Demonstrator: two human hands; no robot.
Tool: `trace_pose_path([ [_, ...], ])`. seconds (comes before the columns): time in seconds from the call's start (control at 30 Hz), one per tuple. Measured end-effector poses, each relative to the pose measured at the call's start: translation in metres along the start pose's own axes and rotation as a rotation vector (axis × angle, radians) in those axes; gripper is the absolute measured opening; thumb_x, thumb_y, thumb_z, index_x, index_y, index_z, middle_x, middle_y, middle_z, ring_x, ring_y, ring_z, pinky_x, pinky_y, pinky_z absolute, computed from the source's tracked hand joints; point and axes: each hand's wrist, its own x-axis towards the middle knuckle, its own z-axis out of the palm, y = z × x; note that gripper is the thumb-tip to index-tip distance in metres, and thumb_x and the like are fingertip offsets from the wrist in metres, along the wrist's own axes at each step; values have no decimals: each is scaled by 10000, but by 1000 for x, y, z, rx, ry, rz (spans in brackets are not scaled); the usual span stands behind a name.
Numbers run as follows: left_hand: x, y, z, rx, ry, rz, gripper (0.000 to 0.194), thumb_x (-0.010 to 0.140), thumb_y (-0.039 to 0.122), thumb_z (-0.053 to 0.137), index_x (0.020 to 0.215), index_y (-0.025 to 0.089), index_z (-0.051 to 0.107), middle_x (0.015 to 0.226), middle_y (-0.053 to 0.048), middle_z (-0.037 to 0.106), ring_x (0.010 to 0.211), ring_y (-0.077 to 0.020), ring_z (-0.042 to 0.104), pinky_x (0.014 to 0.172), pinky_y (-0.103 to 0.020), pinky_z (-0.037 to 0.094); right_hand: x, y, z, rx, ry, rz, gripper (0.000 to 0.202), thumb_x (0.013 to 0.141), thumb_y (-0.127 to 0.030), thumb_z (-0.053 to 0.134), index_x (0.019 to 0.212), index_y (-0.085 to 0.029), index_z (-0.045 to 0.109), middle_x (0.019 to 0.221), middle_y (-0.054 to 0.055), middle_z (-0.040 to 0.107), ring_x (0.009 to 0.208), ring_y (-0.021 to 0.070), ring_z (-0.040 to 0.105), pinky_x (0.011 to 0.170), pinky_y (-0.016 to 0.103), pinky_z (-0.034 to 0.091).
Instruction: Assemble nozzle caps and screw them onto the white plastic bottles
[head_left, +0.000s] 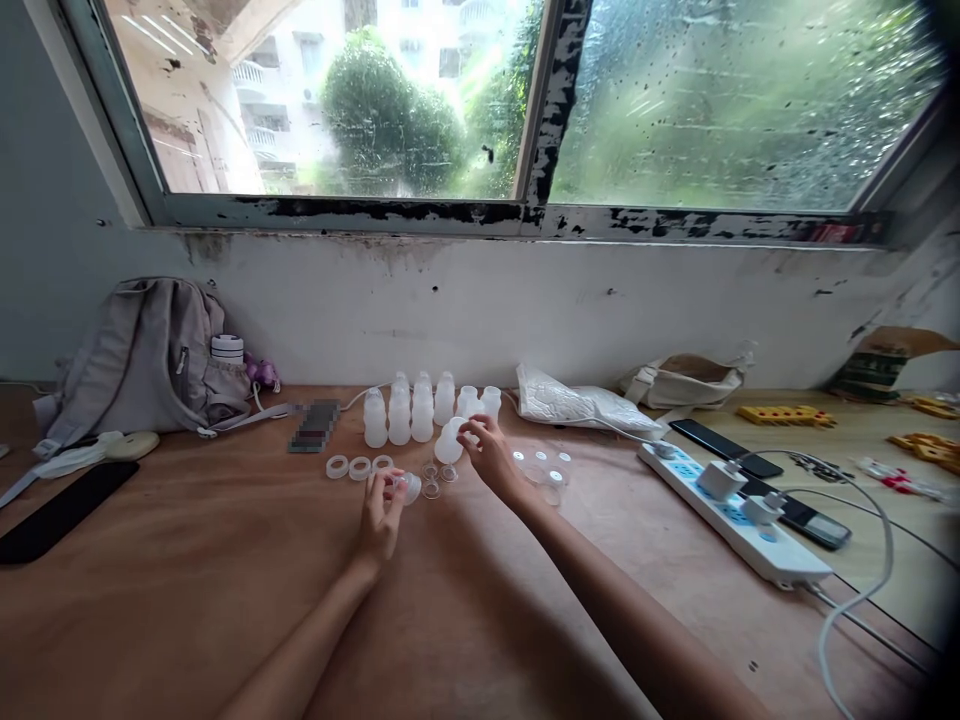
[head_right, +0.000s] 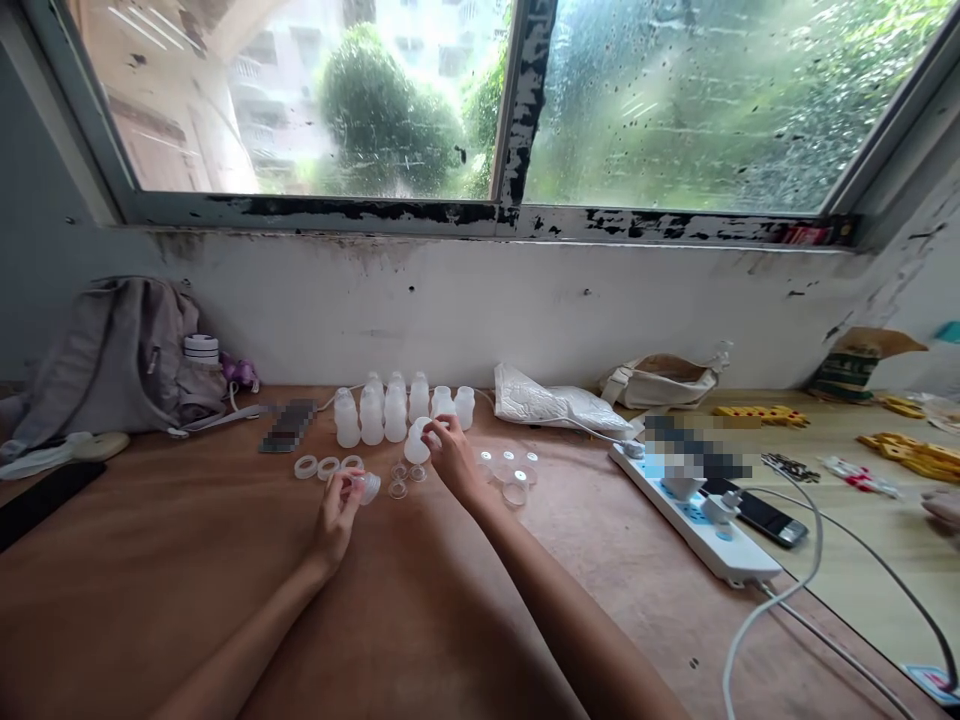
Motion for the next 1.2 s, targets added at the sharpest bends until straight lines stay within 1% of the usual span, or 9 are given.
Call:
trace_pose_path([
  [0.13, 2, 0, 1, -156, 46, -150, 233, 772, 394, 467, 905, 208, 514, 897, -27, 529, 785, -142, 507, 689, -237, 401, -28, -10, -25, 101, 171, -38, 83, 785, -231, 485, 848, -204, 531, 1026, 73, 495, 838, 169, 540, 700, 300, 457],
  [0.23, -2, 4, 5, -198, 14, -239, 254, 759, 413, 482, 899, 206, 524, 875, -20, 532, 726, -125, 503, 652, -221, 397, -48, -14, -33, 126, 194, -55, 84, 773, -213, 499, 855, -205, 513, 1002, 71, 515, 902, 188, 528, 765, 331, 437],
  [0.43, -10, 6, 13, -234, -49, -326, 244, 748, 415, 496, 881, 215, 539, 886, -6, 536, 620, -82, 479, 627, -213, 399, -72, -13, -24, 162, 145, -77, 148, 760, -200, 498, 908, -199, 494, 952, 75, 526, 883, 196, 536, 762, 336, 437],
  [0.5, -11, 4, 14, -260, -63, -331, 242, 748, 411, 500, 883, 213, 538, 881, -6, 529, 644, -86, 485, 623, -209, 405, -76, -11, -18, 174, 109, -63, 297, 751, -214, 515, 1041, -200, 449, 984, 81, 530, 889, 198, 535, 769, 338, 439],
  [0.63, -11, 2, 14, -319, -68, -360, 238, 740, 400, 519, 881, 209, 537, 864, -4, 525, 719, -103, 506, 628, -203, 417, -85, -7, -2, 226, -38, -26, 605, 727, -232, 542, 1246, -180, 237, 1078, 108, 509, 917, 202, 534, 788, 343, 439],
  [0.7, -10, 2, 14, -367, -61, -392, 241, 727, 400, 533, 877, 210, 532, 857, 2, 529, 721, -104, 513, 636, -211, 424, -89, -6, 4, 246, -97, -2, 606, 726, -238, 543, 1235, -177, 219, 1042, 101, 529, 874, 195, 553, 755, 335, 453],
  [0.77, -9, 3, 14, -414, -47, -408, 247, 715, 397, 546, 872, 207, 525, 852, 5, 534, 720, -106, 517, 641, -220, 431, -91, -9, 6, 231, -137, 12, 557, 711, -268, 571, 1179, -187, 279, 980, 85, 553, 835, 198, 564, 719, 331, 463],
  [0.93, -9, 5, 13, -414, -32, -367, 269, 718, 403, 537, 881, 190, 514, 865, -15, 554, 735, -122, 529, 652, -236, 439, -88, -20, -4, 133, -239, -46, 467, 705, -316, 601, 1129, -235, 423, 1009, 79, 533, 916, 223, 537, 774, 352, 443],
  [1.2, -12, 6, 15, -292, -89, -288, 248, 749, 373, 519, 905, 180, 512, 853, -24, 546, 741, -122, 518, 640, -225, 440, -90, -21, -9, 54, -260, -104, 538, 727, -303, 587, 1228, -269, 394, 1001, 75, 539, 886, 219, 550, 761, 340, 464],
])
